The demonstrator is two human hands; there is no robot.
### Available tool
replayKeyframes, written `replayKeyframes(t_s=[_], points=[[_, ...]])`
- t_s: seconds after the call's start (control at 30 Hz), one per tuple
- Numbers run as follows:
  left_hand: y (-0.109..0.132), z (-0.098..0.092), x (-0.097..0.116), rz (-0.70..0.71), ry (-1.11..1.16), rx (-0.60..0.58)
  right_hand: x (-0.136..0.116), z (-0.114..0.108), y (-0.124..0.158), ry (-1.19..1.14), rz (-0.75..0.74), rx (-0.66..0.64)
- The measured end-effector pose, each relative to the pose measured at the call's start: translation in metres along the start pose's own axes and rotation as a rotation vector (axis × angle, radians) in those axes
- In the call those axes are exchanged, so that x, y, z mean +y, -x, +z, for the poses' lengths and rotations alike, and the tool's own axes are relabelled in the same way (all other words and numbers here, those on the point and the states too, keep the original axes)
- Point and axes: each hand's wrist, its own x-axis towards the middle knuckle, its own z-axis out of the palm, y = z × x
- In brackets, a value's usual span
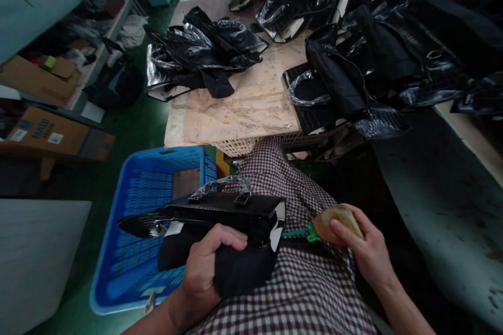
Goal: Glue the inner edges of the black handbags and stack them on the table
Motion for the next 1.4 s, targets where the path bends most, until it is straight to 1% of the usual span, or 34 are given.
replayKeyframes(t_s=[0.1,0.27,0.37,0.53,0.63,0.77,0.9,1.0,1.17,1.23,1.33,1.4], points=[[-0.002,0.000,0.002,-0.019,0.016,-0.008,-0.005,0.001,0.005,-0.105,0.091,-0.059],[-0.004,-0.001,0.005,-0.057,0.034,-0.004,-0.010,0.003,0.016,-0.258,0.170,-0.130],[-0.005,0.000,0.006,-0.082,0.038,0.008,-0.011,0.004,0.021,-0.291,0.192,-0.129],[-0.006,0.002,0.006,-0.177,0.074,0.040,-0.011,0.008,0.026,-0.352,0.241,-0.111],[-0.004,0.000,0.000,-0.170,0.082,0.022,-0.011,0.009,0.027,-0.362,0.253,-0.092],[-0.001,-0.005,-0.008,-0.097,-0.005,-0.023,-0.013,0.008,0.028,-0.338,0.236,-0.091],[-0.001,-0.006,-0.007,-0.036,-0.054,-0.021,-0.013,0.005,0.023,-0.236,0.136,-0.043],[-0.001,-0.004,-0.006,-0.024,-0.042,-0.015,-0.009,0.005,0.018,-0.176,0.103,0.002],[-0.003,-0.001,-0.003,-0.069,-0.004,0.017,-0.001,0.007,0.013,-0.070,0.073,0.096],[-0.003,-0.001,-0.003,-0.054,-0.017,0.012,0.000,0.008,0.012,-0.027,0.049,0.122],[-0.002,-0.003,-0.006,-0.019,-0.043,-0.018,-0.002,0.009,0.012,0.029,0.017,0.143],[-0.001,-0.004,-0.009,-0.016,-0.043,-0.018,-0.005,0.008,0.012,0.033,0.031,0.126]])
